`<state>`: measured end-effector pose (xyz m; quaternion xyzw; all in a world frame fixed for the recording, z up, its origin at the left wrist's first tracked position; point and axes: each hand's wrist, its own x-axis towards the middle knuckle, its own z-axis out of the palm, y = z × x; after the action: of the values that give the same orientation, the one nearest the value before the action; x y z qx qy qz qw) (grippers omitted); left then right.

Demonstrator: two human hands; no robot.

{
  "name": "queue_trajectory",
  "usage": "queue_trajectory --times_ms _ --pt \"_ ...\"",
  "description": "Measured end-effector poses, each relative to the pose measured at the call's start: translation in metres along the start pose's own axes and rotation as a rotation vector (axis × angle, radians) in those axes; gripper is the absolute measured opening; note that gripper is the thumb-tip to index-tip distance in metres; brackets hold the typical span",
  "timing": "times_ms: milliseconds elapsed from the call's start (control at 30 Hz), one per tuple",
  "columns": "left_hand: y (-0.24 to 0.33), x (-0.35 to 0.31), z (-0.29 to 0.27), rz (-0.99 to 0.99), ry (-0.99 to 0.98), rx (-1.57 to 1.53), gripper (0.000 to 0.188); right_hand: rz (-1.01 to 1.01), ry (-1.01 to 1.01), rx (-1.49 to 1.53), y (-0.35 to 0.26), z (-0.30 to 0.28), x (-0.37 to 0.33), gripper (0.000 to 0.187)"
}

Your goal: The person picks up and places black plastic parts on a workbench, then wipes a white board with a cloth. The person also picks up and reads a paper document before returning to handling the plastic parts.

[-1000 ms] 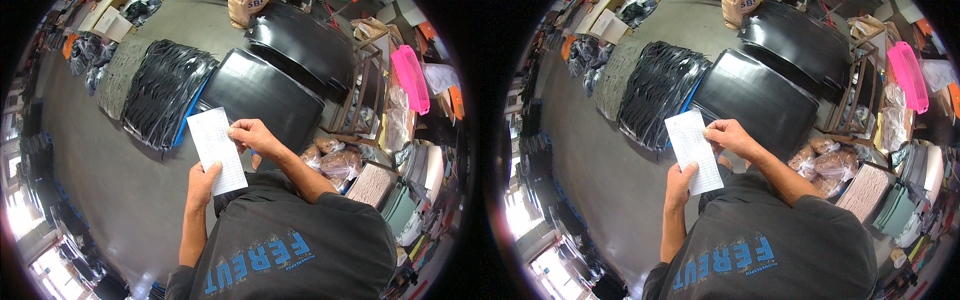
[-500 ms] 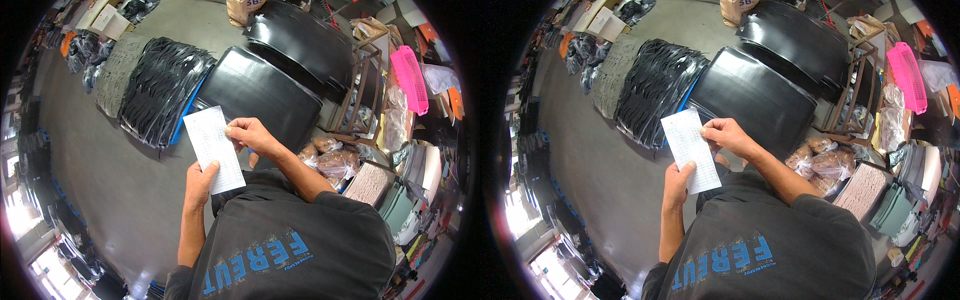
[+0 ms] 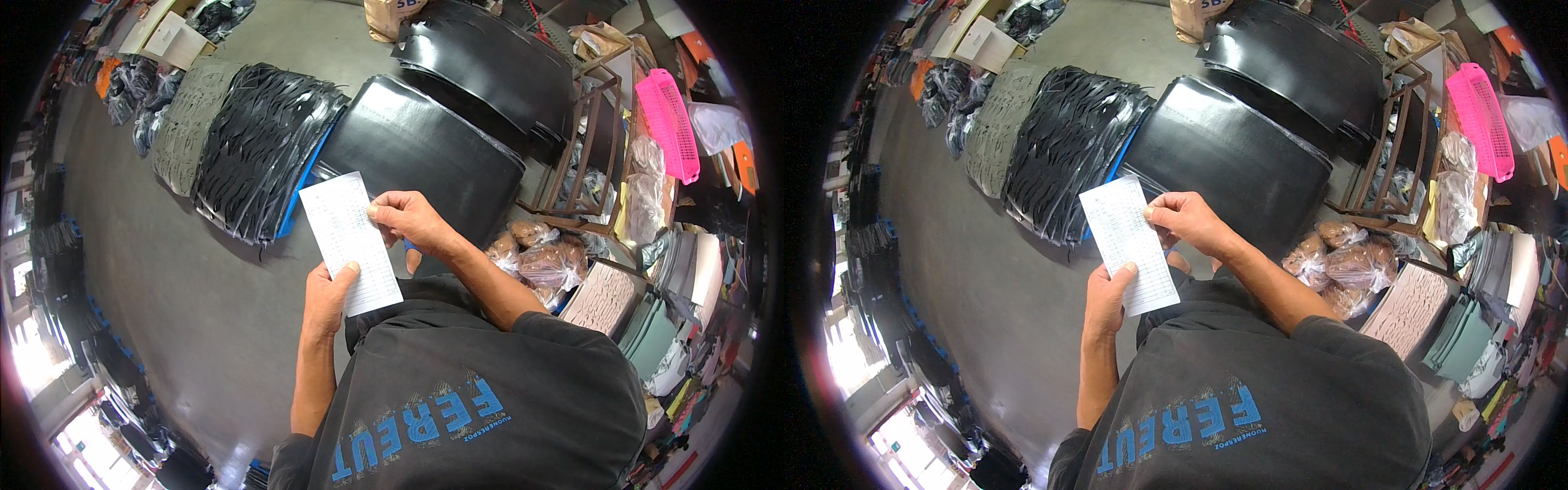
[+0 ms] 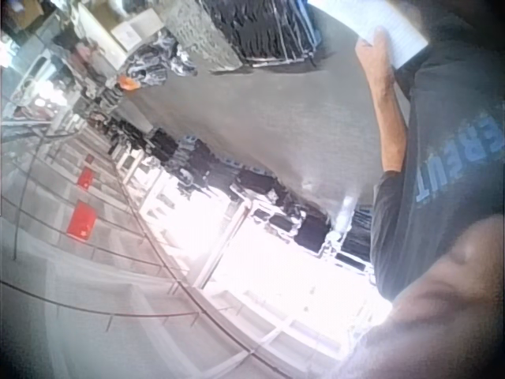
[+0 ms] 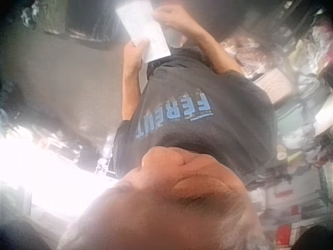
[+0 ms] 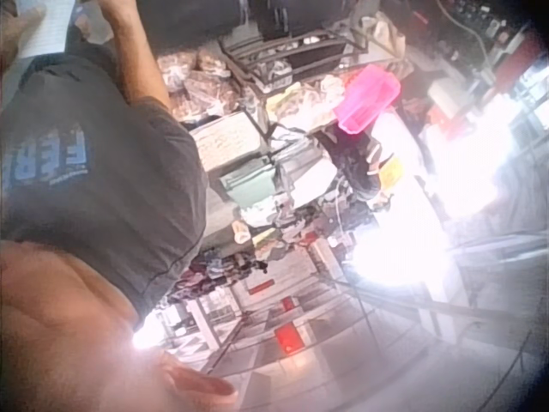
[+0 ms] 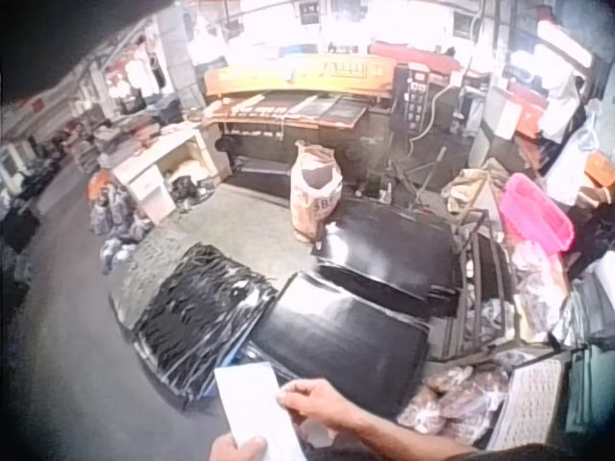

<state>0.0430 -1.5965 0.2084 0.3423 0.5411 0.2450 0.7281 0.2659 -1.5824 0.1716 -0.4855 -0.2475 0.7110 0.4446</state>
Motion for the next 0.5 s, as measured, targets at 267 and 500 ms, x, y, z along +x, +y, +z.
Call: queue_trajectory --times_ms 267,500 --pt "0.0022 0.0040 0.0053 -0.006 -0.009 0.001 0.037 -0.007 0.006 -0.027 -0.0026 -0.0065 0.0012 0.024" --pt "0.0032 0.0080 0.0089 -0.009 -0.007 0.006 0.038 -0.005 0.015 -0.031 -0.0042 -0.0096 0.0035 0.023"
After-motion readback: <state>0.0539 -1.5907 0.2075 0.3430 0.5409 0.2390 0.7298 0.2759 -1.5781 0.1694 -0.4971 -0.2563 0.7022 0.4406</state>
